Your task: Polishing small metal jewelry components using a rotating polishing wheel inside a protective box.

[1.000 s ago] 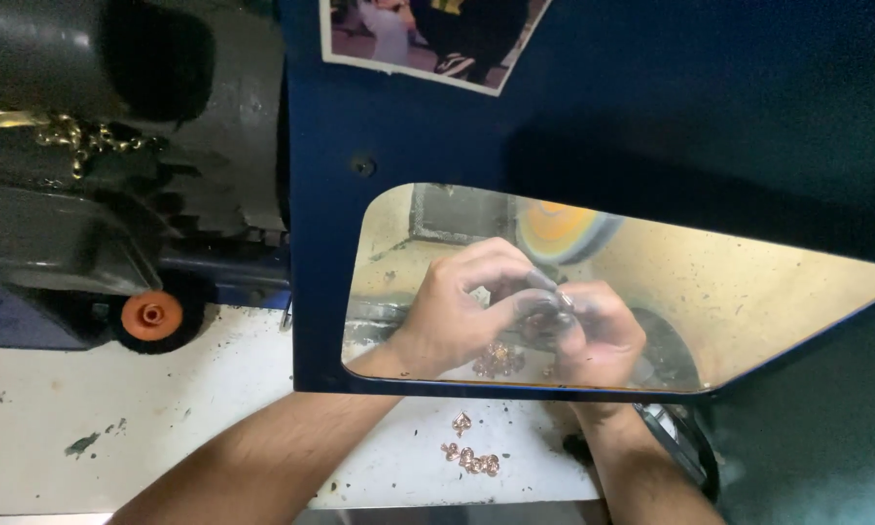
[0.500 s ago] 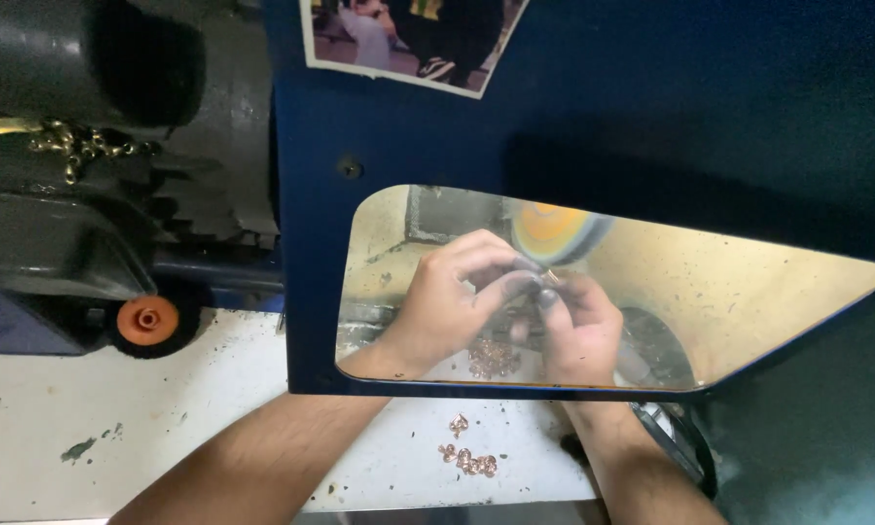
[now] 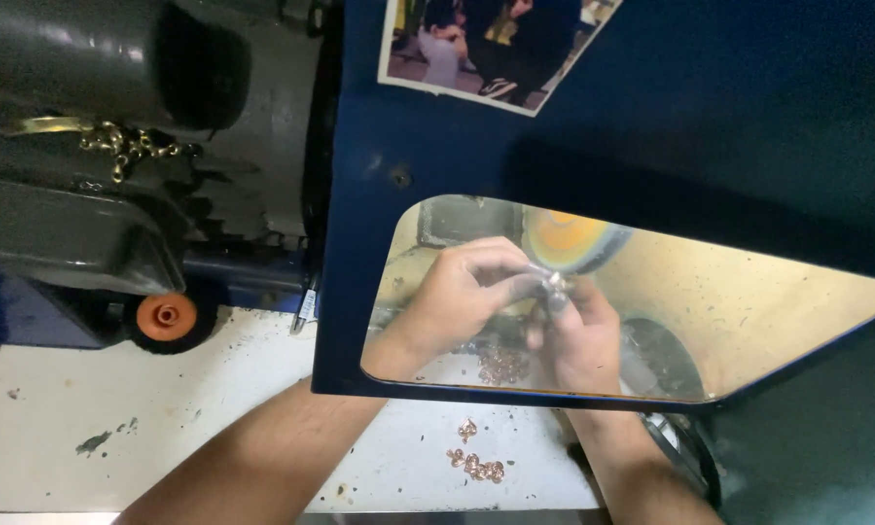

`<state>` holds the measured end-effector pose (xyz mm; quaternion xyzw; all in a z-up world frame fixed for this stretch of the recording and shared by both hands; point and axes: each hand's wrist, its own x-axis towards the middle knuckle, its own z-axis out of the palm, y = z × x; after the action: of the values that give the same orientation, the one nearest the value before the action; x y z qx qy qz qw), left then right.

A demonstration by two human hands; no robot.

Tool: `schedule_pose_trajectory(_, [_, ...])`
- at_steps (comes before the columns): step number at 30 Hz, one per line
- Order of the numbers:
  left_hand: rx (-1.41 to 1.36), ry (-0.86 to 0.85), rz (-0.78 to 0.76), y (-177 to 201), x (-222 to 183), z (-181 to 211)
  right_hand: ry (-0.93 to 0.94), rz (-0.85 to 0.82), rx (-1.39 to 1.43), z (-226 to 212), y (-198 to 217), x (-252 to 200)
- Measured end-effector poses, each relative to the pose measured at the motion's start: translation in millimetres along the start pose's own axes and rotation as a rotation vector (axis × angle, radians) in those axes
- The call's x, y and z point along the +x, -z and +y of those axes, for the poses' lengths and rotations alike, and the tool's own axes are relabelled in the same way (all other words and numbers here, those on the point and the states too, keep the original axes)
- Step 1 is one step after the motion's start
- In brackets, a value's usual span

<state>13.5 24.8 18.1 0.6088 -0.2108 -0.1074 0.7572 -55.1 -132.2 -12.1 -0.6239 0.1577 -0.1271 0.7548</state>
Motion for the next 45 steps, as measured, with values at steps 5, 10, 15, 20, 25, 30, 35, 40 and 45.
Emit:
schedule_pose_trajectory(5, [-0.035,0.056,-0.003,2,0,-5,0.024,0.053,0.059,5,-9,-4])
schedule_pose_trajectory(10, [-0.036,0.095,0.090,0,3,-24,-0.229,0.186,0.130,-7,-28,3])
schedule_pose_trajectory(15, [-0.103,0.089,-0.048,1,-1,7,0.085,-0.053,-0.039,2,6,-5])
schedule_pose_trajectory(20, [-0.073,0.146,-0.043,0,-1,7,0.063,-0.029,0.026,6,1,-2])
schedule_pose_trajectory(25, [-0.043,0.145,0.080,-4,5,-23,-0.247,0.050,0.266,-7,-21,3])
schedule_pose_trajectory(30, [-0.121,0.122,-0.031,-1,1,7,-0.108,-0.050,0.128,-9,-10,-5])
schedule_pose_trajectory(35, [-0.130,0.146,-0.186,5,-2,-2,0.208,-0.248,0.053,10,31,2])
schedule_pose_trajectory(40, [-0.161,0.135,-0.213,6,-2,-5,0.261,-0.230,-0.017,9,30,0])
schedule_pose_trajectory(45, [-0.108,0.184,-0.170,6,0,7,0.023,-0.081,-0.035,-10,7,-4])
